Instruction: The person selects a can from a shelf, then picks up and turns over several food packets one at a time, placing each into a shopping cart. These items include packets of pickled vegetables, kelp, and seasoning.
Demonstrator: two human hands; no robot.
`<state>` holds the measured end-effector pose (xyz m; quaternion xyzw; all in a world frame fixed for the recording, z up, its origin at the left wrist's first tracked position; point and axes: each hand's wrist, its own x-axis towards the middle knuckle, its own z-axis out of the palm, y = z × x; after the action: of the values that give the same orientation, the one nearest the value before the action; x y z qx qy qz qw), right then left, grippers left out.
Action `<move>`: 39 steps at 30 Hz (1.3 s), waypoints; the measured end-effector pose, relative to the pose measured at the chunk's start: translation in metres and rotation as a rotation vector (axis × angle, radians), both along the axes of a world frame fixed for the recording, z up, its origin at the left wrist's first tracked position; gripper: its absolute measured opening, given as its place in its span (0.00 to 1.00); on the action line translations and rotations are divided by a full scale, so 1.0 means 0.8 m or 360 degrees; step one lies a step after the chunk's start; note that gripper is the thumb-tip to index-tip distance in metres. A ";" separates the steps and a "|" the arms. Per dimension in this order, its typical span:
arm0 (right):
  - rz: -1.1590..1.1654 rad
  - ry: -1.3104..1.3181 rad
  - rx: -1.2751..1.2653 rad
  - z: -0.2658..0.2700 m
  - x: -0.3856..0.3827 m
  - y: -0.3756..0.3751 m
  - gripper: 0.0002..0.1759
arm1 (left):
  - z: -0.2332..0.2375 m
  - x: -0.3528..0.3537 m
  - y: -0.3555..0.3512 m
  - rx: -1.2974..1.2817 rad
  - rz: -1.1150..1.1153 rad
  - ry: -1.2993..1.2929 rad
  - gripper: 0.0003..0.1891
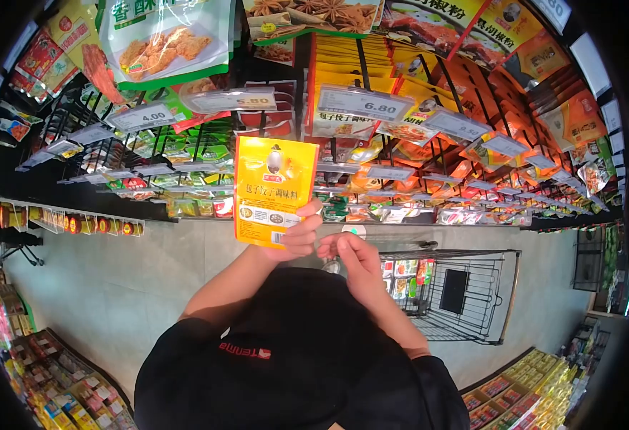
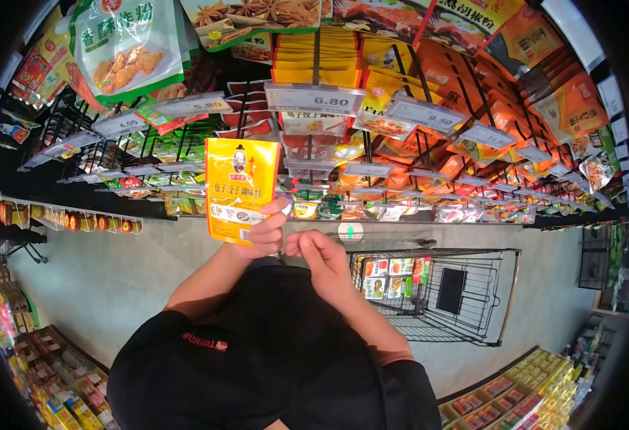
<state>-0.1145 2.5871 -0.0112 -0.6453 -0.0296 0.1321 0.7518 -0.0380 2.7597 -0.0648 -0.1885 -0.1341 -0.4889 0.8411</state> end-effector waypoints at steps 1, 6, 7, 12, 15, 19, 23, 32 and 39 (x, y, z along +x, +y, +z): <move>0.0007 0.0013 0.0005 -0.001 0.000 0.000 0.21 | 0.006 0.002 0.000 0.0161 -0.0023 -0.0056 0.16; -0.0197 0.0033 0.0172 -0.016 -0.002 -0.016 0.22 | 0.024 0.005 -0.005 0.2182 0.0688 -0.0629 0.13; -0.0251 0.0041 0.0373 -0.020 -0.001 -0.021 0.23 | 0.015 0.006 -0.016 0.2338 0.0954 -0.0637 0.10; -0.0633 -0.0084 0.0458 -0.028 -0.009 -0.040 0.21 | 0.016 0.001 -0.034 0.2694 0.1200 -0.1007 0.06; -0.0682 0.0009 0.0281 -0.040 -0.020 -0.061 0.06 | 0.018 -0.008 -0.052 0.2670 0.1076 -0.1049 0.06; -0.0773 0.0007 0.0290 -0.056 -0.043 -0.091 0.09 | 0.021 -0.012 -0.082 0.2687 0.0891 -0.1077 0.08; -0.1083 0.0227 0.0466 -0.067 -0.077 -0.130 0.12 | -0.012 -0.022 -0.137 0.2406 0.0749 -0.1262 0.10; -0.1898 0.0447 0.0574 -0.212 -0.195 -0.234 0.11 | -0.116 -0.065 -0.281 0.2543 -0.0169 -0.1855 0.15; -0.2819 0.0707 0.1401 -0.413 -0.278 -0.318 0.09 | -0.286 -0.094 -0.386 0.1989 0.0322 -0.3735 0.28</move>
<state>-0.3368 2.3331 -0.3412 -0.0616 0.5541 -0.3785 0.7389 -0.1128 2.4505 -0.2933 0.7669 -0.5422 -0.2753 0.2050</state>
